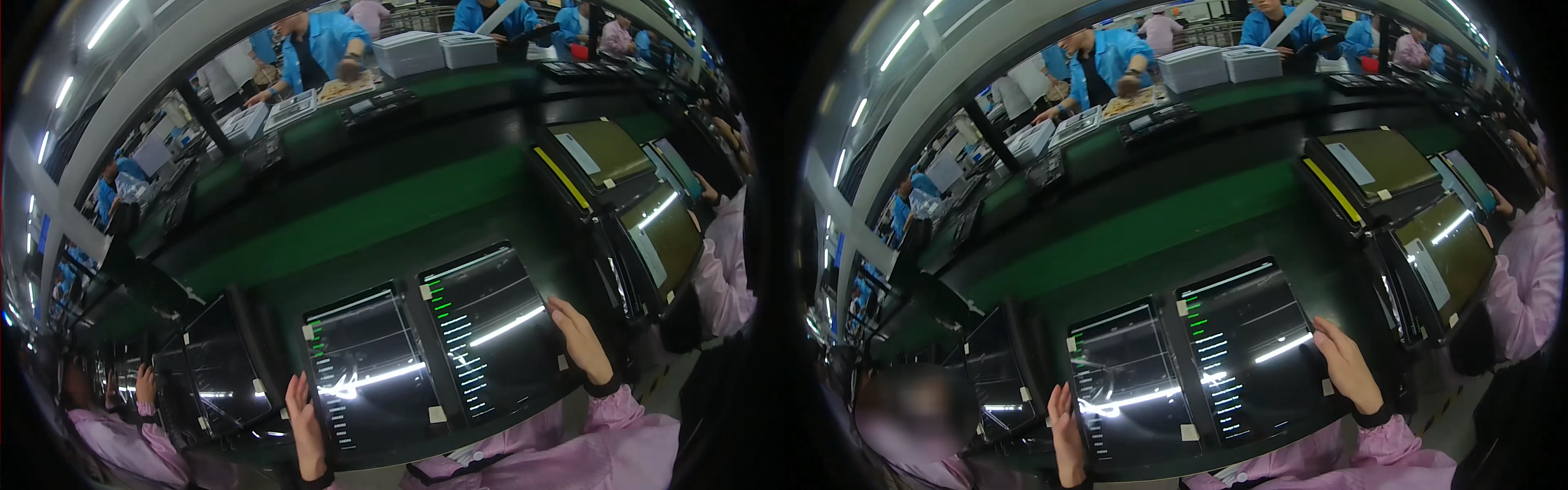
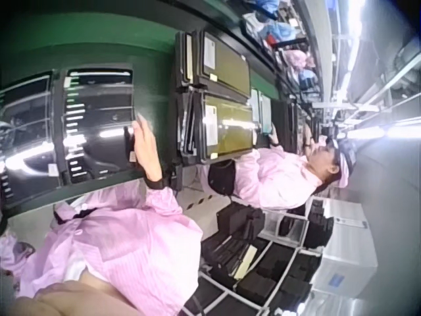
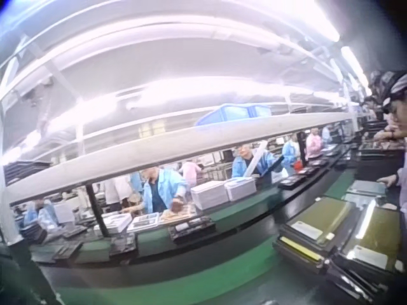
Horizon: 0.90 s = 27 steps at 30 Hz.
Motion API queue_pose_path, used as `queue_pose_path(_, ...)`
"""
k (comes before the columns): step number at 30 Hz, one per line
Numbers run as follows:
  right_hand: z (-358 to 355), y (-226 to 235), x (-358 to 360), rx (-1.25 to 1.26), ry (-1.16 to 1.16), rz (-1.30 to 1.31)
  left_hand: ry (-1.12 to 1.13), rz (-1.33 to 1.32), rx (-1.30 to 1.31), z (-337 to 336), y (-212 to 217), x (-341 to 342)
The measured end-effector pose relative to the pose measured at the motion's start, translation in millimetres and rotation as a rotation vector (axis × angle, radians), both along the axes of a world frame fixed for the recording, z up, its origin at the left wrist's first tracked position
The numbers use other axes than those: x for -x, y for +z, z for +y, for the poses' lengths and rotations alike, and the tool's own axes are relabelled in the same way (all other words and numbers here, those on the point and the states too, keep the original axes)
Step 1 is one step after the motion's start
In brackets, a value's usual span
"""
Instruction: Testing tablet screens for functionality, touch responsiveness, and display quality on a factory assembly line.
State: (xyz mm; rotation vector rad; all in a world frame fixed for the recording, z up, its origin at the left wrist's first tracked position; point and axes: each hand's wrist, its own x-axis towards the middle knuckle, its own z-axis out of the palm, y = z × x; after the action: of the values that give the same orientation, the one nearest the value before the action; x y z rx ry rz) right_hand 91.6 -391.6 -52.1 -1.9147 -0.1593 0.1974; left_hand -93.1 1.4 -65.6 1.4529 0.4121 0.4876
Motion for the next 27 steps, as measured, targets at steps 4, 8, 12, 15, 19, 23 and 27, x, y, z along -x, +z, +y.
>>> queue_pose_path(4, 26.6, 12.3, -28.4, -0.132, 0.011, -0.199, 0.055, 0.069, -0.083, -2.1, 15.6, -9.6)
queue_pose_path(8, 32.5, 1.7, -49.1, -0.202, 0.111, -0.076, 0.086, 0.034, -0.180, -11.4, 10.0, -24.0)
queue_pose_path(12, 29.8, -2.0, -50.0, -0.312, 0.129, 0.003, 0.065, -0.006, -0.121, -9.0, 7.0, -23.5)
queue_pose_path(15, 34.8, -0.8, -51.7, -0.294, 0.151, 0.016, 0.044, 0.016, -0.142, -12.9, 14.5, -26.9)
queue_pose_path(19, 43.8, -0.4, -53.5, -0.245, 0.189, 0.012, 0.075, 0.073, -0.211, -15.4, 24.1, -28.0)
queue_pose_path(23, 54.1, -7.1, -69.7, -0.130, 0.238, -0.096, 0.242, 0.201, -0.156, 16.5, 16.7, -44.2)
queue_pose_path(27, 54.7, -21.0, -88.6, -0.079, 0.257, -0.213, 0.166, 0.262, -0.250, 23.3, 3.4, -69.9)
